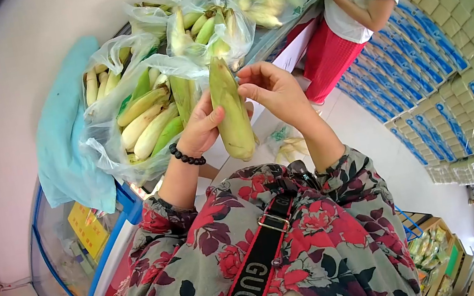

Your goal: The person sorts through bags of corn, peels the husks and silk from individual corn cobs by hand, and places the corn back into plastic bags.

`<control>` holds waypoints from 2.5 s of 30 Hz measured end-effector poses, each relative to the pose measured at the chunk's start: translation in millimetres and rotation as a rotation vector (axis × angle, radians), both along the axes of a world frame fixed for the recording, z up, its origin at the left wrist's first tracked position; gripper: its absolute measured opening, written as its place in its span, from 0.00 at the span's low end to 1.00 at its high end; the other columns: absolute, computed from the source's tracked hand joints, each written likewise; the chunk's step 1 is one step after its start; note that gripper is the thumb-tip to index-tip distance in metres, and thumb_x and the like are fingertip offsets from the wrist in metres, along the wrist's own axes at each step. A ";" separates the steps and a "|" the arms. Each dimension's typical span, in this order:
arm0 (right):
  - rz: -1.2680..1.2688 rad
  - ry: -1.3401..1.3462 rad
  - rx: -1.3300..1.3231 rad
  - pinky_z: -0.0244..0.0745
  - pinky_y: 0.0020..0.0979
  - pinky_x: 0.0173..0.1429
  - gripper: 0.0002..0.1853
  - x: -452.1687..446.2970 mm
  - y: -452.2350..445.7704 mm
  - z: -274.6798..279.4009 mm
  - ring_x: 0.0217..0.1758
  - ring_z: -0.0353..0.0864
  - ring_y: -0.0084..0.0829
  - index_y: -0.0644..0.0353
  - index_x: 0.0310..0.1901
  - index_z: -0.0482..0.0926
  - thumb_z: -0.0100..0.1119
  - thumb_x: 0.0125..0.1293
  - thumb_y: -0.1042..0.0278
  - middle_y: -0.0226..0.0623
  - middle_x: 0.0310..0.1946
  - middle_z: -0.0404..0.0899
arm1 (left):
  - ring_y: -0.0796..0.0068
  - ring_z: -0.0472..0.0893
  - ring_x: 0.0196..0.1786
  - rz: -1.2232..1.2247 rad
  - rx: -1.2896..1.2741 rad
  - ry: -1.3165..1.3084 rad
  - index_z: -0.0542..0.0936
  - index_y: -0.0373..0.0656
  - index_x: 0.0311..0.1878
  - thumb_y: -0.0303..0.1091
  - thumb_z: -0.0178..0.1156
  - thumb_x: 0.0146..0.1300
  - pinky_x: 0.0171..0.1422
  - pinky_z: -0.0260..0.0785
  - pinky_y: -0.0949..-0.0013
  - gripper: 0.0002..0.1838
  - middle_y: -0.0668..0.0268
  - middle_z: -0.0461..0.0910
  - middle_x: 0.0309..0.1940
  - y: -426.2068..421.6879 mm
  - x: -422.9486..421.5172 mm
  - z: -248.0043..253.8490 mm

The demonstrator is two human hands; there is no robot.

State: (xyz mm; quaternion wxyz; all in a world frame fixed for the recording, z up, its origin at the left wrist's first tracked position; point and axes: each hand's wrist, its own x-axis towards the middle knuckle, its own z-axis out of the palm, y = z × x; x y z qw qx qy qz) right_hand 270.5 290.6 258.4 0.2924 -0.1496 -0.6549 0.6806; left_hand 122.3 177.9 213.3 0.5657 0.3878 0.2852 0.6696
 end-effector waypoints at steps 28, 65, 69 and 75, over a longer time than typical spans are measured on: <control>-0.704 0.097 0.946 0.68 0.32 0.48 0.04 -17.1 -12.8 -35.5 0.41 0.74 0.34 0.64 0.36 0.68 0.50 0.65 0.72 0.40 0.41 0.75 | 0.71 0.77 0.47 0.133 -0.135 -0.125 0.67 0.41 0.58 0.51 0.48 0.66 0.50 0.72 0.67 0.26 0.62 0.76 0.46 43.0 27.4 -16.9; -0.261 -0.656 0.768 0.70 0.33 0.45 0.22 84.9 16.5 -84.0 0.42 0.76 0.35 0.66 0.42 0.72 0.66 0.53 0.58 0.46 0.39 0.74 | 0.55 0.72 0.52 0.469 -0.139 -0.487 0.66 0.39 0.55 0.54 0.45 0.68 0.62 0.61 0.50 0.27 0.54 0.72 0.49 58.0 -53.8 57.1; -0.385 -0.392 0.692 0.70 0.37 0.54 0.36 49.3 -7.2 -60.4 0.52 0.75 0.43 0.65 0.57 0.65 0.69 0.49 0.55 0.51 0.49 0.73 | 0.55 0.66 0.62 0.234 -0.295 -0.573 0.64 0.39 0.61 0.55 0.47 0.66 0.67 0.52 0.46 0.30 0.55 0.68 0.58 58.4 -14.8 46.8; -0.161 -0.151 0.149 0.71 0.31 0.53 0.37 41.4 4.7 -58.7 0.51 0.76 0.36 0.66 0.60 0.63 0.67 0.54 0.55 0.43 0.48 0.75 | 0.56 0.64 0.64 0.117 -0.105 -0.316 0.58 0.38 0.65 0.63 0.41 0.64 0.70 0.53 0.55 0.38 0.55 0.65 0.61 57.6 -1.2 20.9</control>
